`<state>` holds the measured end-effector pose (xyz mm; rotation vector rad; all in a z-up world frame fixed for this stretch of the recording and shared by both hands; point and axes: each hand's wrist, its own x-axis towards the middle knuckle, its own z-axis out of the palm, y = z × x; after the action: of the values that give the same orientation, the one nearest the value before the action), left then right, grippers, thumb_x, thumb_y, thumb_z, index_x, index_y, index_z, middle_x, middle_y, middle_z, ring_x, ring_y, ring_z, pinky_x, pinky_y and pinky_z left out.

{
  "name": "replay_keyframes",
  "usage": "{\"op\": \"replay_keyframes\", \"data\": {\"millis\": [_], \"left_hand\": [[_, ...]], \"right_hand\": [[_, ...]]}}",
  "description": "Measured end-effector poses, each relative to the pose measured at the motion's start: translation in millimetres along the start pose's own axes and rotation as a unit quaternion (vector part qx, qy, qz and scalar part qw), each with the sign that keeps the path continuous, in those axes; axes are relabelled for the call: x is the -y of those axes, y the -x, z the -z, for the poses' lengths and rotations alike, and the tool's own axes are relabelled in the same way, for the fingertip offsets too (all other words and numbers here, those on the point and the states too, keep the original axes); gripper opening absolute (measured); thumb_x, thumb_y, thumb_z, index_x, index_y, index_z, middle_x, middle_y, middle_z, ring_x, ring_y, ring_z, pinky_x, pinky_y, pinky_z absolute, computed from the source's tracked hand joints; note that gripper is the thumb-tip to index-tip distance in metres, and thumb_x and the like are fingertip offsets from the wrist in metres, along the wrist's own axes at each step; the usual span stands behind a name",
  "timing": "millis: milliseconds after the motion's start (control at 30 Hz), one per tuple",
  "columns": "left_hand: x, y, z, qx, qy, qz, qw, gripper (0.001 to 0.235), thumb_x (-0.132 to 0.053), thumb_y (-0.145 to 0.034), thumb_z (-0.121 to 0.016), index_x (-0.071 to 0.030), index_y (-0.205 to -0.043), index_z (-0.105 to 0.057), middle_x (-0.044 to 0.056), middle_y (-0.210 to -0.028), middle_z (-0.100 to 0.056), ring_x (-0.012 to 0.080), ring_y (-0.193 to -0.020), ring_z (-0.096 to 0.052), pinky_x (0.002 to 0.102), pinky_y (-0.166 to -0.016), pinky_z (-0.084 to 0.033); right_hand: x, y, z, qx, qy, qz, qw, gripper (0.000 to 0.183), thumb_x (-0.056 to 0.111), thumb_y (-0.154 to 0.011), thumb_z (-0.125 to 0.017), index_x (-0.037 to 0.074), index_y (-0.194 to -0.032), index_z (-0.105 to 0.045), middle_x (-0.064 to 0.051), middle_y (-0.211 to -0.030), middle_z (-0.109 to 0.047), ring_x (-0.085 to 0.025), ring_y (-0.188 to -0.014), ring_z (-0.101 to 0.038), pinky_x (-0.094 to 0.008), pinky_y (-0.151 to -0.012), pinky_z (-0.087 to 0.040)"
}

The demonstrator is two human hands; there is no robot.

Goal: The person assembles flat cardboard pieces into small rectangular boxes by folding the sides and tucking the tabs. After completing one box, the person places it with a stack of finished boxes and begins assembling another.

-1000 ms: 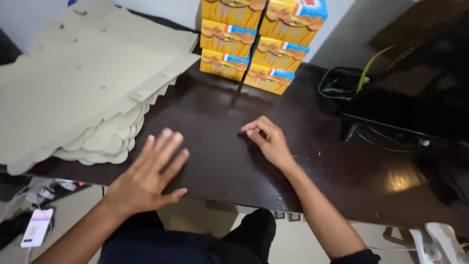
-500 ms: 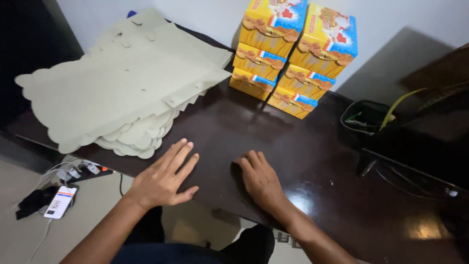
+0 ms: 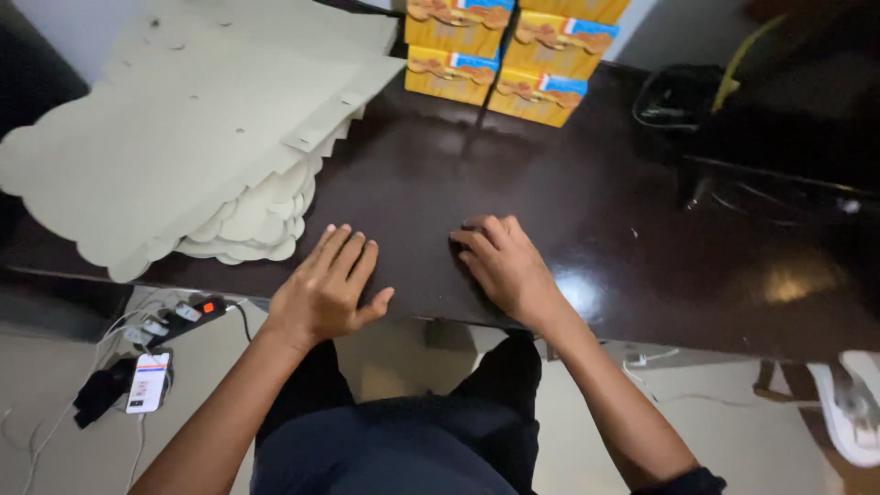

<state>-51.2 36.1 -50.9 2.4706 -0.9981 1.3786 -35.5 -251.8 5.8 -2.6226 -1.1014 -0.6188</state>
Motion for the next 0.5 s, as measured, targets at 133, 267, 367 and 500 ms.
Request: {"op": "replay_keyframes", "data": {"millis": [133, 267, 367, 500], "left_hand": [[1.1, 2.5, -1.8, -0.017, -0.022, -0.016, 0.999, 0.059, -0.052, -0.096, -0.048, 0.001, -0.11, -0.072, 0.021, -0.107, -0.07, 0.0397, -0.106, -0.071, 0.049, -0.102, -0.056], [0.6, 4.8, -1.8, -0.035, -0.02, -0.019, 0.999, 0.057, -0.049, -0.097, -0.048, 0.001, -0.109, -0.072, 0.021, -0.104, -0.069, 0.0396, -0.103, -0.071, 0.048, -0.1, -0.057], [0.3, 2.7, 1.6, -0.033, -0.01, -0.018, 0.999, 0.055, -0.048, -0.097, -0.051, 0.002, -0.108, -0.072, 0.022, -0.102, -0.069, 0.0401, -0.103, -0.071, 0.048, -0.1, -0.057], [1.7, 7.0, -3.0, -0.032, -0.003, -0.014, 0.999, 0.055, -0.048, -0.098, -0.051, 0.002, -0.108, -0.071, 0.023, -0.105, -0.068, 0.0408, -0.105, -0.069, 0.048, -0.102, -0.055]], "right_hand": [[5.4, 1.7, 3.9, -0.015, -0.006, 0.001, 1.0, 0.021, 0.019, -0.102, -0.063, 0.009, -0.121, -0.065, -0.01, -0.113, -0.061, -0.033, -0.094, -0.059, -0.042, -0.086, -0.05], [8.0, 2.6, 5.1, -0.011, 0.002, -0.001, 1.0, 0.02, 0.022, -0.108, -0.053, 0.012, -0.121, -0.064, -0.009, -0.111, -0.059, -0.032, -0.091, -0.058, -0.041, -0.087, -0.051], [9.9, 2.3, 5.6, 0.003, 0.001, -0.016, 1.0, 0.021, 0.023, -0.108, -0.052, 0.014, -0.121, -0.065, -0.009, -0.11, -0.059, -0.032, -0.092, -0.058, -0.041, -0.086, -0.052], [6.3, 1.2, 3.4, 0.018, -0.005, -0.035, 0.999, 0.022, 0.026, -0.107, -0.052, 0.016, -0.121, -0.066, -0.009, -0.11, -0.06, -0.033, -0.093, -0.059, -0.042, -0.087, -0.053]]}}
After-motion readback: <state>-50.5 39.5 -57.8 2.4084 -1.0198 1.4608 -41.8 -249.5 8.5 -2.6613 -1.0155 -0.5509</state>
